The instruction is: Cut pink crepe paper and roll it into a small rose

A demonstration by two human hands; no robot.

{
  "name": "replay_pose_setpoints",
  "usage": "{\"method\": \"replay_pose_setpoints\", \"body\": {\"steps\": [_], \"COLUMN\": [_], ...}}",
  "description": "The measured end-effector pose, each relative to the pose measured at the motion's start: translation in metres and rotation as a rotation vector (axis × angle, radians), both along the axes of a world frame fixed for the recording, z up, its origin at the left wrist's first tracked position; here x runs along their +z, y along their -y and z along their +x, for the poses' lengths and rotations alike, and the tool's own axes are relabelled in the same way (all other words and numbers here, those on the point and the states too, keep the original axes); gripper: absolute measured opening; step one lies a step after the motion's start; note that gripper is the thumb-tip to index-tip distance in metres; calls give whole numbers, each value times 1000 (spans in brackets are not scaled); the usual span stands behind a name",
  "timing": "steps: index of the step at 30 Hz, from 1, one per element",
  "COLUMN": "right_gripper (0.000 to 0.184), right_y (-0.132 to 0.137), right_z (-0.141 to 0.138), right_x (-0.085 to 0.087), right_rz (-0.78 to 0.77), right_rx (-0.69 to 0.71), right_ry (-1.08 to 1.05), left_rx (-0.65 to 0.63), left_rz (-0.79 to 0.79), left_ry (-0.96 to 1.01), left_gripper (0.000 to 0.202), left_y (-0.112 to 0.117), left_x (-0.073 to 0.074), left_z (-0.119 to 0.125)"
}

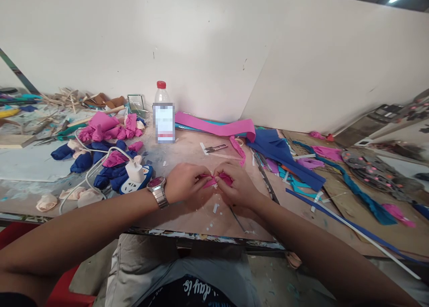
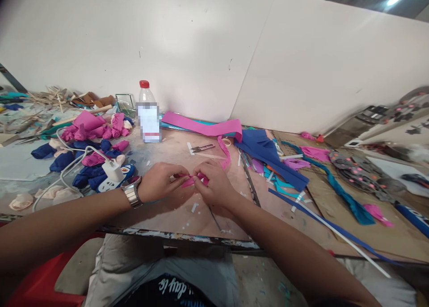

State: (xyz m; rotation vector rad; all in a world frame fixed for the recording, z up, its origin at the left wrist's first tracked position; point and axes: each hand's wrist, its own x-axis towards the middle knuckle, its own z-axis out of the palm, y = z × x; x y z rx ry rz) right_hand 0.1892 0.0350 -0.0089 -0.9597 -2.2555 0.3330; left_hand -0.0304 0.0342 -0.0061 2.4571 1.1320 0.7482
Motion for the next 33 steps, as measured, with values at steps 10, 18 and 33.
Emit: {"method": "replay_pose_setpoints", "body": {"steps": [10, 18, 33], "right_gripper": [13, 7, 7], "right_y": [-2, -2, 0], "right_z": [1, 1, 2], "right_x": [-3, -2, -1], "right_rz": [-7, 18, 77], "right_rx": [3, 11, 38], "right_ry": [10, -26, -36], "left_rx": [-55, -43, -126], "left_rz": [-109, -189, -497], "left_ry": [80, 124, 313], "left_gripper": [26, 24, 29], "left_y": [0, -2, -8], "left_x": [3, 1, -5], "left_z": [-1, -1, 2]}}
